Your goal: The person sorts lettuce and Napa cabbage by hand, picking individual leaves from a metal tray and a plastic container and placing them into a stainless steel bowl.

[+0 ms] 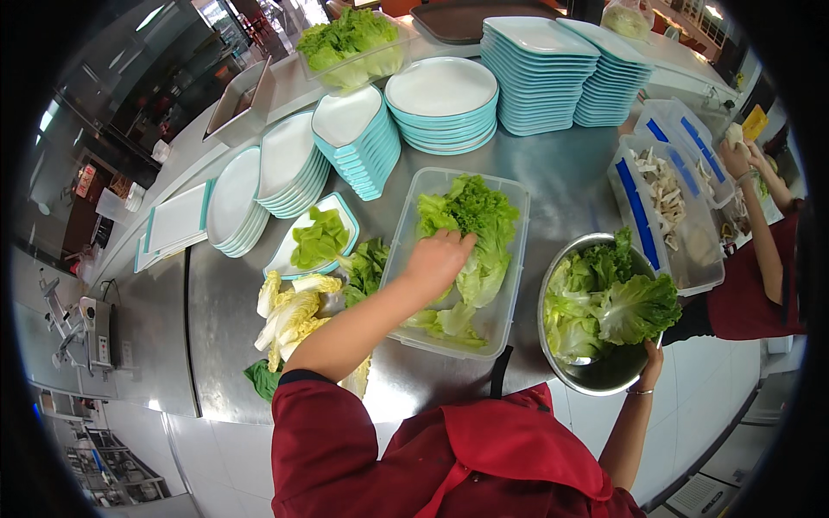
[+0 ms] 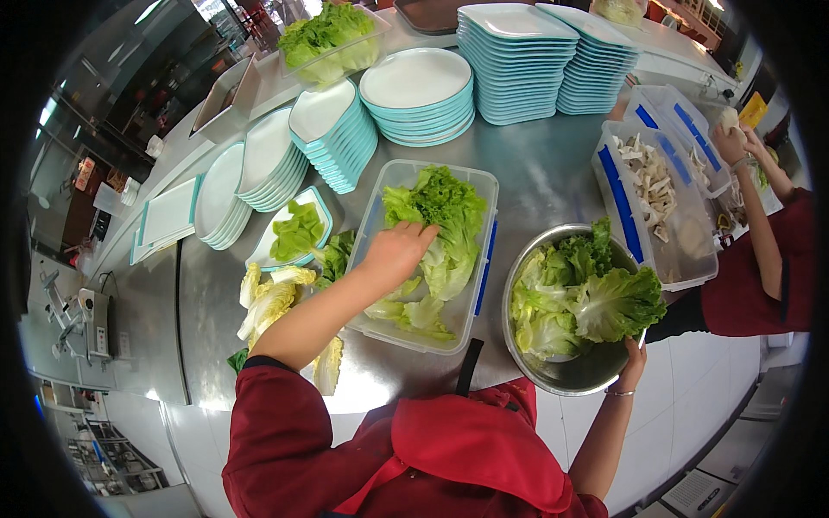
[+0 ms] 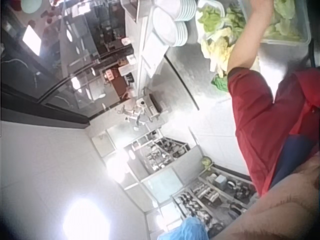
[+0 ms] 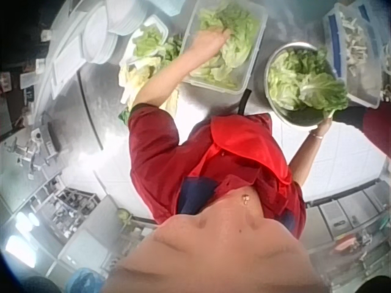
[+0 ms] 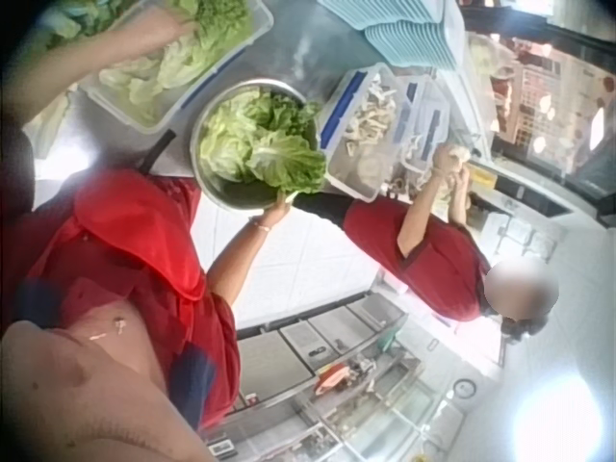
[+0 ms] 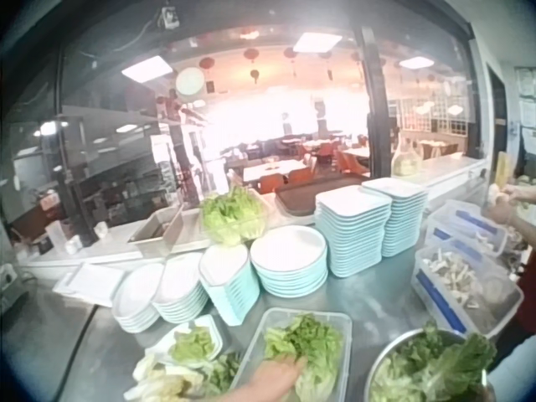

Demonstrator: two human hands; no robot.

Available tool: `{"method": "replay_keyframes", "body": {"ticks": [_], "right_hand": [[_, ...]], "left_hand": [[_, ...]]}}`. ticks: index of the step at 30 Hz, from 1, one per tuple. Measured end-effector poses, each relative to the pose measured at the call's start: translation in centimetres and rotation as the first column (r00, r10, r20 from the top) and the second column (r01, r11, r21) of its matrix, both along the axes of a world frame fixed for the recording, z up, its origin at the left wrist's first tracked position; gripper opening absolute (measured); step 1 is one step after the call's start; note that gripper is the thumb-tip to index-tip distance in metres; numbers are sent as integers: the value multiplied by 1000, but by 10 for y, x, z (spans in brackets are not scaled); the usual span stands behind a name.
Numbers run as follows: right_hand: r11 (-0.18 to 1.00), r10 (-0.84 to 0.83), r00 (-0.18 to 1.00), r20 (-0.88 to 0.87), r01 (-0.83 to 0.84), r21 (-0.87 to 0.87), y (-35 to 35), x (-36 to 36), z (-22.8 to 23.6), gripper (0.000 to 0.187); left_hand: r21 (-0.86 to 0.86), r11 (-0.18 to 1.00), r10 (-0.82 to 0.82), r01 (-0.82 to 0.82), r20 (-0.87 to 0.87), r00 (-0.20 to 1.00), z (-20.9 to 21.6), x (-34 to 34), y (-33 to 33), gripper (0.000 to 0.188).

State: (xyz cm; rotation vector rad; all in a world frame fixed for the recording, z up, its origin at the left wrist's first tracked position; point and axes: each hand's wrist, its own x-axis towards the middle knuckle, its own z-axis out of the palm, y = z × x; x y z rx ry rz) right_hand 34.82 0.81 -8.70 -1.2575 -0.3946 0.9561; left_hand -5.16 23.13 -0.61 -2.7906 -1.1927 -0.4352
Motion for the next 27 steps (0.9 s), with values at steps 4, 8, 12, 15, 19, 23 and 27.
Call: {"method": "replay_keyframes", "body": {"ticks": [4,8,12,15,19,23,27], "right_hand": [[1000,-23,999,-25,23,19,-2,1,-3,46],[1000,-13,1000,9,13,-7,-5,10,-14,46],[1000,-23,1000,-4,23,-1,-4,9,-13,45],[999,-28,1000,5,28,-14,-3,8,-10,43],[998,-51,998,24,52,-39,-6,9,-12,40],[999,-45,999,29,46,-8,-4,10,-15,38],[999,-47,999,9,47,-6,-5,6,-13,39]], "left_hand": [[-244,963,108,-112,-28,994,21,3,-4,25],[-445,879,21,-172,-326,945,0,-19,3,29],[-556,788,-49,-264,-485,873,-26,-28,-17,39],[-636,720,-119,-277,-506,854,-28,-28,-21,50],[-662,718,-182,-216,-478,859,-39,-33,-30,51],[-695,670,-291,-261,-569,769,-39,-32,-23,37],[-667,703,-193,-247,-512,837,-20,-38,-16,28]]}}
